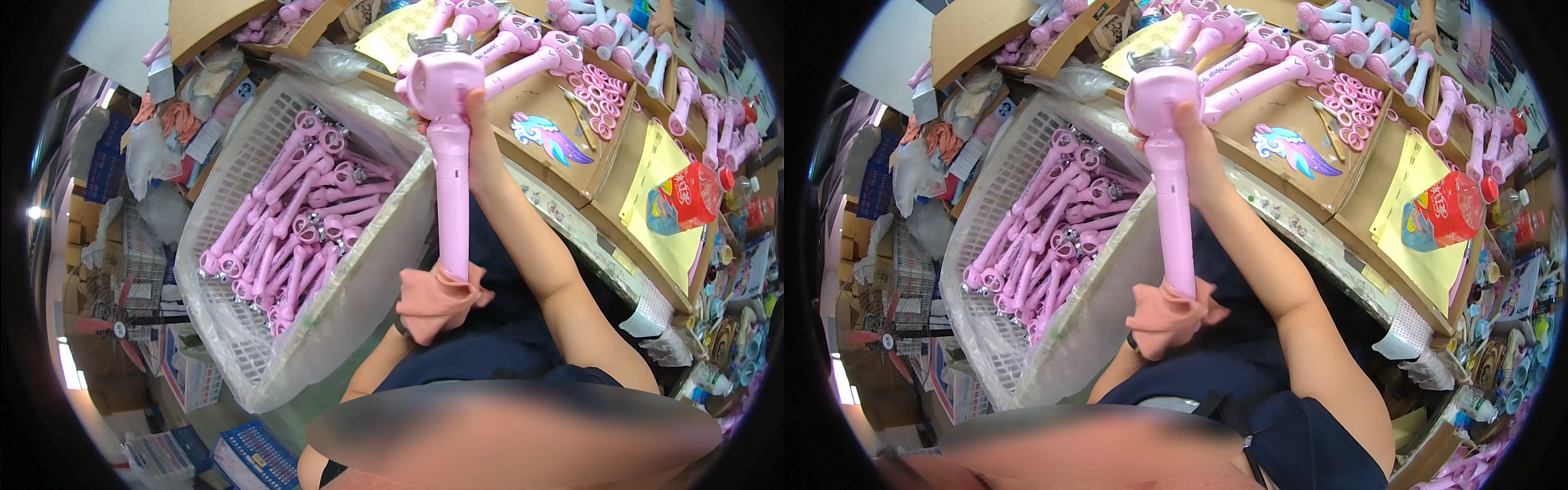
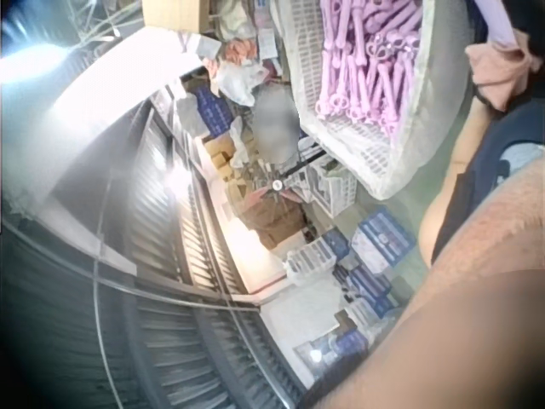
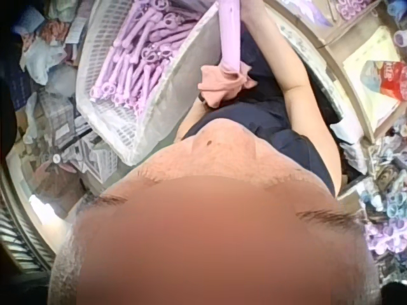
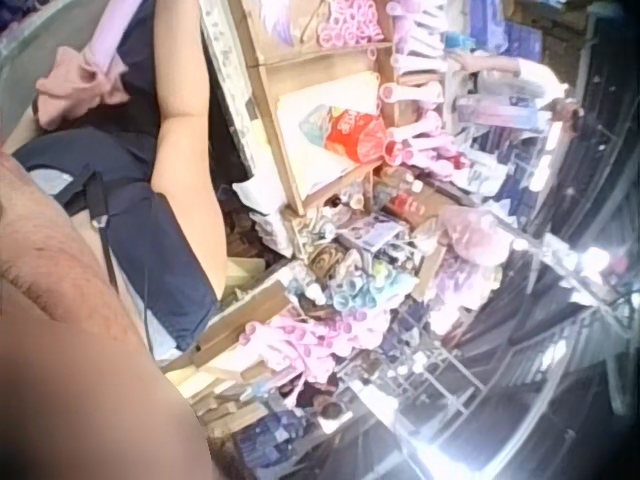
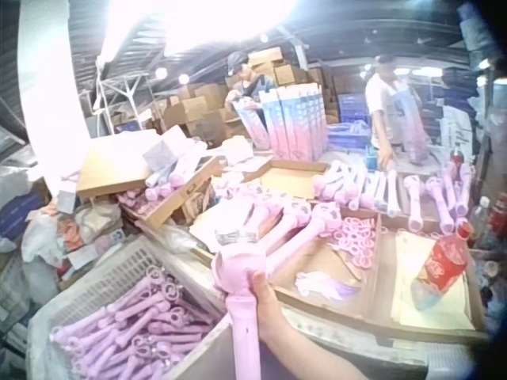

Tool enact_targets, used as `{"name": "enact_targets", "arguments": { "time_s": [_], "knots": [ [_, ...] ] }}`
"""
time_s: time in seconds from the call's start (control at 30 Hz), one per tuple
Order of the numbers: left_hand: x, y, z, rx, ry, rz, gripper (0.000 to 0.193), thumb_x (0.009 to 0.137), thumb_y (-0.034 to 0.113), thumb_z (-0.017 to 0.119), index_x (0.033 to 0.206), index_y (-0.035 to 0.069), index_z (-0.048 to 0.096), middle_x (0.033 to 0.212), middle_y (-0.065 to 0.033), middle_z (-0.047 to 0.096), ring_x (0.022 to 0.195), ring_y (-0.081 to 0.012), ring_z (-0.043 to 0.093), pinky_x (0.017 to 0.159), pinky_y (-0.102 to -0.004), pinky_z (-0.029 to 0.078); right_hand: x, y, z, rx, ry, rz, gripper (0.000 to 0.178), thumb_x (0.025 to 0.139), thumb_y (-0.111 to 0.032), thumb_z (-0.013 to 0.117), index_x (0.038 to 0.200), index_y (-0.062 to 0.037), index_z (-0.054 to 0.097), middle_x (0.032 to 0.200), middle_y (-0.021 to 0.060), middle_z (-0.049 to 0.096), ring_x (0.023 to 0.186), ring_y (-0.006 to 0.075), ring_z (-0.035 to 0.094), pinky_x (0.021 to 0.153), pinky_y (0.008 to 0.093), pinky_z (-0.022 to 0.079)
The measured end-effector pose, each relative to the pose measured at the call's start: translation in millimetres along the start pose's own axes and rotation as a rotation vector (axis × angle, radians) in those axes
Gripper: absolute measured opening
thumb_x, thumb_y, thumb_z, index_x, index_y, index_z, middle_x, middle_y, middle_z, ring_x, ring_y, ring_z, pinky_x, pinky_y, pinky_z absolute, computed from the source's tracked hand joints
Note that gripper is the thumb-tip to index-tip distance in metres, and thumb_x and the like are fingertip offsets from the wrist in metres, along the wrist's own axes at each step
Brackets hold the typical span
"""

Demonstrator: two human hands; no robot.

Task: The person assembles pink toy wands by inserting a small metal pin into the wand head, attaching a decorative wing piece, and testing the light function. They repeat this process for multiple wands, placing finished units on the table.

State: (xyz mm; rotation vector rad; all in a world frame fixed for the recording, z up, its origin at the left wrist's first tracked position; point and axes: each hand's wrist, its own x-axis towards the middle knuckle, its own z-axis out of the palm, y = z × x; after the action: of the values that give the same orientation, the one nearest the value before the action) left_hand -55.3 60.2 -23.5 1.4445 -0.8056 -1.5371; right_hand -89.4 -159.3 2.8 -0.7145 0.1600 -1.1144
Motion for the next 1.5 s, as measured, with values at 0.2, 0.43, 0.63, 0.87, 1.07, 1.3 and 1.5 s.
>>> {"name": "enact_targets", "arguments": {
  "time_s": [0.2,0.43,0.63,0.87,1.07,1.3,1.5],
  "knots": [
    [1.7,-3.5,-12.9,-0.221,-0.175,0.076,0.021,0.089,0.021,0.062,0.092,0.0,0.059,0.08,-0.0094,0.063,0.071,-0.0182,0.061,0.064,-0.0295,0.051,0.3,-4.0,-8.3,0.387,-0.091,0.189,0.094,0.082,-0.082,0.046,0.128,-0.0005,0.053,0.108,0.0166,0.066,0.088,0.0214,0.068,0.081,0.0362,0.057],
    [35.0,-1.4,-27.0,0.349,-0.038,0.203,0.018,0.088,0.022,0.067,0.084,0.005,0.061,0.072,-0.0063,0.066,0.06,-0.0159,0.063,0.056,-0.0274,0.05,-2.0,-15.5,-28.3,-0.111,-0.038,0.029,0.084,0.089,-0.075,0.045,0.123,0.0011,0.057,0.1,0.0152,0.068,0.093,0.0243,0.069,0.088,0.0412,0.058],
    [4.9,-21.7,-12.8,-0.564,-0.209,0.199,0.039,0.08,0.029,0.072,0.094,-0.004,0.055,0.074,-0.0135,0.061,0.058,-0.0249,0.064,0.052,-0.0328,0.053,3.0,-4.2,-30.6,0.348,-0.069,0.127,0.088,0.084,-0.081,0.046,0.111,0.0016,0.061,0.091,0.0145,0.068,0.085,0.0269,0.069,0.088,0.041,0.058],
    [21.8,12.8,-11.4,-0.312,-0.109,0.013,0.049,0.088,0.044,0.053,0.073,-0.002,0.055,0.055,-0.0159,0.055,0.044,-0.0257,0.055,0.047,-0.0348,0.052,-25.8,-7.9,-23.4,0.132,0.126,0.193,0.087,0.086,-0.081,0.043,0.125,-0.0041,0.053,0.093,0.0116,0.067,0.075,0.0201,0.067,0.07,0.0355,0.058],
    [24.9,14.5,-7.6,0.267,-0.01,0.127,0.031,0.089,0.02,0.058,0.063,0.003,0.054,0.048,-0.0116,0.051,0.037,-0.0197,0.048,0.04,-0.0306,0.04,-45.3,3.1,-23.8,0.107,0.079,0.244,0.058,0.094,-0.055,0.06,0.13,-0.0122,0.044,0.073,0.0027,0.053,0.057,0.0124,0.055,0.053,0.0289,0.048],
    [34.9,-6.2,-4.1,-0.459,-0.134,0.238,0.048,0.097,0.044,0.052,0.122,0.004,0.049,0.09,-0.0145,0.062,0.071,-0.025,0.062,0.058,-0.0342,0.051,-43.4,-10.5,-8.7,-0.239,0.202,0.197,0.042,0.091,-0.031,0.071,0.114,-0.0064,0.045,0.077,0.0033,0.056,0.057,0.0118,0.057,0.049,0.0275,0.05],
    [42.8,33.1,-41.5,1.056,0.783,0.722,0.054,0.069,0.032,0.078,0.107,0.003,0.052,0.103,-0.0152,0.056,0.096,-0.0292,0.053,0.084,-0.0396,0.042,-91.9,-5.3,-19.5,-0.728,-0.113,0.327,0.077,0.08,-0.014,0.075,0.143,0.0007,0.032,0.107,0.0124,0.06,0.079,0.018,0.064,0.069,0.0314,0.054]
  ]
}}
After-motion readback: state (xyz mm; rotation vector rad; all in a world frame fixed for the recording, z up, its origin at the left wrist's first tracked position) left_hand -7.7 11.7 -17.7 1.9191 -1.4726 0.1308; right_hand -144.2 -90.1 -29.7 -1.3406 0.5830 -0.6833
